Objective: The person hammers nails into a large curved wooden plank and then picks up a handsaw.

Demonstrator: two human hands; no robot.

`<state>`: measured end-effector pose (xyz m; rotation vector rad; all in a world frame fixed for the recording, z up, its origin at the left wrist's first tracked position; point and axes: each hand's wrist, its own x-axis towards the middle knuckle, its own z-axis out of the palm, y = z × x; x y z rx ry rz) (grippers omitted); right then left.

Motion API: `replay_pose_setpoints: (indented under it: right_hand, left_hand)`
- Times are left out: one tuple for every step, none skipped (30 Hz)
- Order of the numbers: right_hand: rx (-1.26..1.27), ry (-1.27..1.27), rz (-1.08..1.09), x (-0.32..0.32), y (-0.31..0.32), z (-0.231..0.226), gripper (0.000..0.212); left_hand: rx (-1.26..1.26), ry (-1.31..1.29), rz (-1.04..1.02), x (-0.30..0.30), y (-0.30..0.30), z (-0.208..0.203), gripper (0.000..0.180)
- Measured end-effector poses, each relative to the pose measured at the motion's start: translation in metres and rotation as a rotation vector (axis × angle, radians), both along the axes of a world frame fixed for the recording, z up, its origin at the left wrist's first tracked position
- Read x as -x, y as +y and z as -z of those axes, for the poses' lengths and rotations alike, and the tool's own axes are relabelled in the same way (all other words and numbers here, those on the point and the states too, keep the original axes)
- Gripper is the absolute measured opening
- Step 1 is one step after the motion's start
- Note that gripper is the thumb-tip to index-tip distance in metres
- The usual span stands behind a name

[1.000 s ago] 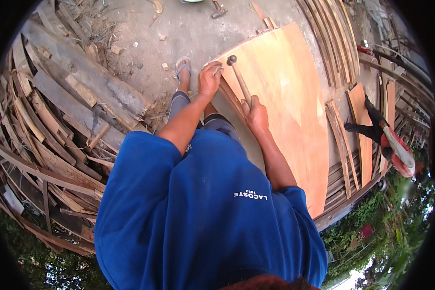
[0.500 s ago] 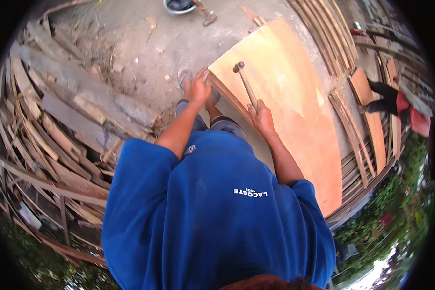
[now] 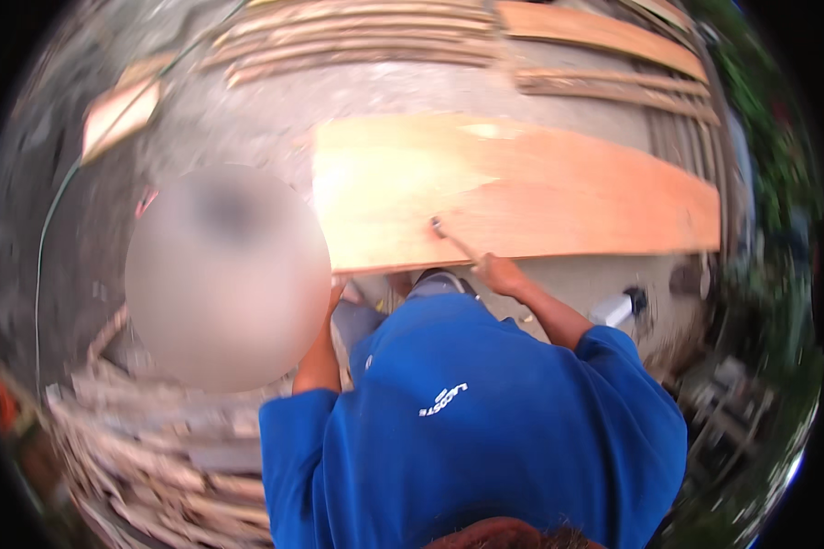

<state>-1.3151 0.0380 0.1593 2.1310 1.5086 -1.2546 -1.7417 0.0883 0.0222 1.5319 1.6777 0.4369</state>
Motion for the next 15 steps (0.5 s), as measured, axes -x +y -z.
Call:
replay_pose_setpoints:
  right_hand:
    - [0.014, 0.013, 0.026, 0.008, 0.003, -0.004, 0.047]
    - [0.039, 0.019, 0.067, 0.014, 0.002, -0.007, 0.048]
    - [-0.01, 0.047, 0.096, 0.014, -0.006, 0.003, 0.049]
    - [-0.058, 0.082, 0.108, 0.019, -0.012, 0.014, 0.049]
    - [-0.066, 0.084, 0.143, 0.026, -0.015, 0.012, 0.05]
    - [-0.072, 0.083, 0.175, 0.031, -0.019, 0.007, 0.05]
    - [-0.092, 0.064, 0.212, 0.034, -0.02, 0.01, 0.05]
    - [-0.131, 0.088, 0.233, 0.039, -0.024, 0.016, 0.051]
    - [-0.166, 0.108, 0.262, 0.044, -0.032, 0.019, 0.052]
    - [-0.171, 0.09, 0.295, 0.045, -0.042, 0.019, 0.052]
    - [-0.174, 0.116, 0.333, 0.052, -0.051, 0.017, 0.052]
    - [-0.178, 0.14, 0.367, 0.059, -0.06, 0.014, 0.052]
    - [-0.206, 0.124, 0.379, 0.064, -0.074, 0.023, 0.053]
    - [-0.217, 0.129, 0.384, 0.075, -0.073, 0.024, 0.053]
    - [-0.236, 0.148, 0.421, 0.084, -0.079, 0.019, 0.053]
  left_hand:
    - [-0.057, -0.01, 0.084, -0.001, 0.008, 0.005, 0.085]
    - [0.004, -0.049, 0.075, -0.007, 0.014, 0.004, 0.084]
    - [-0.121, -0.178, 0.108, -0.01, 0.017, 0.008, 0.087]
    - [-0.07, -0.137, 0.079, -0.006, 0.016, 0.016, 0.088]
    - [-0.013, -0.094, 0.057, -0.003, 0.015, 0.025, 0.089]
    - [0.016, -0.016, 0.062, -0.003, 0.016, 0.029, 0.089]
    - [-0.057, -0.117, 0.078, 0.006, 0.019, 0.039, 0.086]
    - [-0.119, -0.213, 0.088, 0.016, 0.02, 0.048, 0.082]
    - [-0.118, -0.228, 0.128, 0.02, 0.022, 0.047, 0.082]
    - [-0.069, -0.218, 0.159, 0.021, 0.024, 0.048, 0.077]
    - [-0.018, -0.2, 0.19, 0.025, 0.028, 0.044, 0.073]
    - [-0.014, -0.21, 0.22, 0.026, 0.032, 0.041, 0.073]
    - [0.035, -0.203, 0.241, 0.025, 0.035, 0.039, 0.068]
    - [0.069, -0.18, 0.24, 0.032, 0.043, 0.035, 0.064]
    - [0.065, -0.185, 0.263, 0.031, 0.046, 0.028, 0.064]
